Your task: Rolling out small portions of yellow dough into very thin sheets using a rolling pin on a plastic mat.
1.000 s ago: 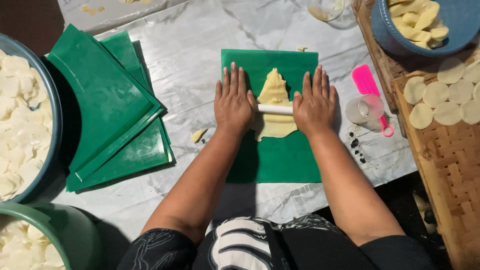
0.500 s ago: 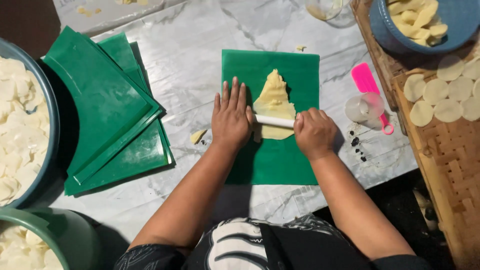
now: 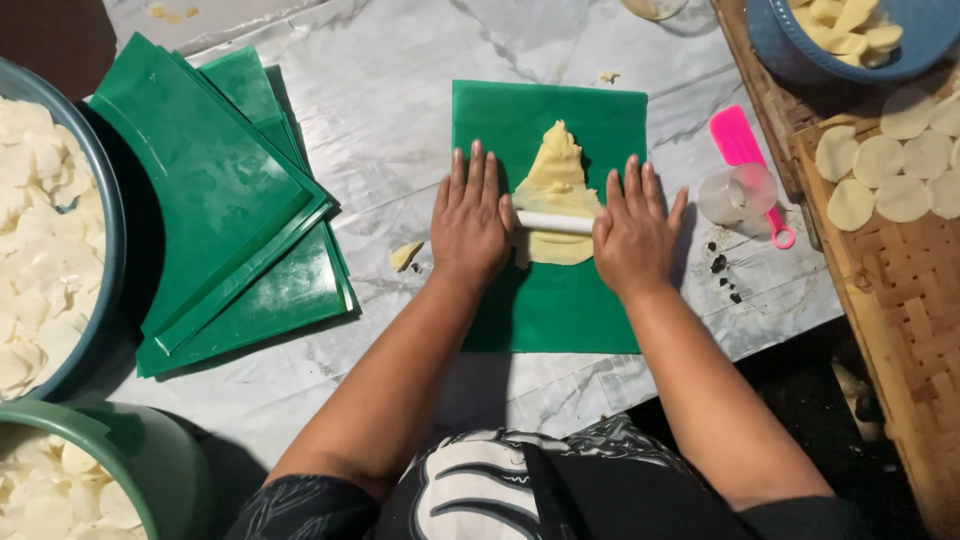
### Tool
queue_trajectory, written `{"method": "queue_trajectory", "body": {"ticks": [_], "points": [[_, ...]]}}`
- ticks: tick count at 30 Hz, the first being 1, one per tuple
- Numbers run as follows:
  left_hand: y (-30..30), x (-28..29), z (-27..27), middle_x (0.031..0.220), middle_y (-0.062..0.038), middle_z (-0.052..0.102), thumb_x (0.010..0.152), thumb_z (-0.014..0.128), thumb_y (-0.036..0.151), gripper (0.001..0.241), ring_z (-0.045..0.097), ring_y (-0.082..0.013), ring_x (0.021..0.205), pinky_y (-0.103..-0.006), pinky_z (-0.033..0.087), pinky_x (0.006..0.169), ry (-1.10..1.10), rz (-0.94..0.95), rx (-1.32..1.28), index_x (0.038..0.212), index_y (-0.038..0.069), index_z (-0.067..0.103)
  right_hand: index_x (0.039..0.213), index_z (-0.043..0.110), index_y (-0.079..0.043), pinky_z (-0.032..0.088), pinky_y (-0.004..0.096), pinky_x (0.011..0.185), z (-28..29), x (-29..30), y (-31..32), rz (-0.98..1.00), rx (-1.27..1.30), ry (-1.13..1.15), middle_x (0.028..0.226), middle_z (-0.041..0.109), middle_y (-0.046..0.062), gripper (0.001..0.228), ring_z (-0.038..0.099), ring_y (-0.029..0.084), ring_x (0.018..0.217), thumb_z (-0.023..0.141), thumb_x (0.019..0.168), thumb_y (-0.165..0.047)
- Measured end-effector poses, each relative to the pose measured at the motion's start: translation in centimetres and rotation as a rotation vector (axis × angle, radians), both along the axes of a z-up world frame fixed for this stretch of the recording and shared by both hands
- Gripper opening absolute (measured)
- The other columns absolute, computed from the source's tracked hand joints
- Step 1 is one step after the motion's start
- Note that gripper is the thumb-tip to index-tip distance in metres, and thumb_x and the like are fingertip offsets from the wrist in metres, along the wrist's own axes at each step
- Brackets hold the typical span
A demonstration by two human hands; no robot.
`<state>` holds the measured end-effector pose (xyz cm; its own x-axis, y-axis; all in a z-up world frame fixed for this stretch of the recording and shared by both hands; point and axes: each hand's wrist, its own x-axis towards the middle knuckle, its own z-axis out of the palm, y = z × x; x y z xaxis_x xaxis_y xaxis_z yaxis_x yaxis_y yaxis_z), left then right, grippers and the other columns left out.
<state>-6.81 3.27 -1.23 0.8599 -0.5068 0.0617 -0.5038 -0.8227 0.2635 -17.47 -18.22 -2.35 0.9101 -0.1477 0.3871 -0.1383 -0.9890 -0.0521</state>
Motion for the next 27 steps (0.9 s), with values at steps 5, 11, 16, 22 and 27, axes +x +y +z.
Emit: {"method": "queue_trajectory", "body": {"ticks": [5,11,16,22,27], "points": [[-1.4,2.3,-1.0,0.173,-0.015,0.015,0.108,0.033,0.041,0.067,0.013,-0.0359,0.16,-0.0482,0.022,0.127,0.026,0.042,0.02,0.166,0.008,0.024,0.146,0.063,0.001,0.026,0.066,0.111,-0.9,2.9,-1.3,-0.034,-0.056,-0.07,0.16,0.047,0.023,0.049,0.045,0.035,0.147,0.051,0.106,-0.025],[1.4,-1.9,0.3,0.172,-0.017,0.02,0.105,0.036,0.039,0.067,0.018,-0.0356,0.159,-0.0479,0.021,0.126,0.06,-0.004,0.011,0.163,0.006,0.028,0.155,0.049,0.001,0.012,0.067,0.117,0.8,-1.8,0.5,-0.097,0.027,0.189,0.165,0.038,0.024,0.061,0.031,0.036,0.155,0.041,0.108,-0.038],[-0.7,3.5,-0.4,0.169,-0.018,0.023,0.098,0.055,0.031,0.072,0.02,-0.0354,0.158,-0.0538,0.02,0.128,-0.177,0.093,-0.081,0.161,0.002,0.035,0.159,0.037,-0.001,-0.012,0.075,0.111,3.7,3.6,-0.7,-0.264,0.344,0.379,0.17,0.016,0.02,0.071,0.006,0.031,0.158,0.022,0.109,-0.048],[0.4,-0.1,1.1,0.175,-0.016,0.008,0.103,0.039,0.037,0.074,0.007,-0.0347,0.162,-0.0551,0.011,0.13,0.108,0.067,0.065,0.167,0.008,0.015,0.162,0.039,-0.006,0.008,0.074,0.117,1.1,0.4,0.8,-0.206,0.21,0.188,0.167,0.024,0.028,0.06,0.02,0.039,0.157,0.041,0.111,-0.038],[2.5,-5.8,0.2,0.173,-0.012,0.023,0.104,0.037,0.034,0.065,0.021,-0.03,0.159,-0.0466,0.017,0.128,-0.153,0.024,-0.019,0.164,0.01,0.032,0.156,0.049,-0.006,0.027,0.056,0.117,1.5,-5.4,2.6,-0.019,0.023,0.053,0.164,0.039,0.023,0.053,0.038,0.036,0.151,0.043,0.109,-0.03]]}}
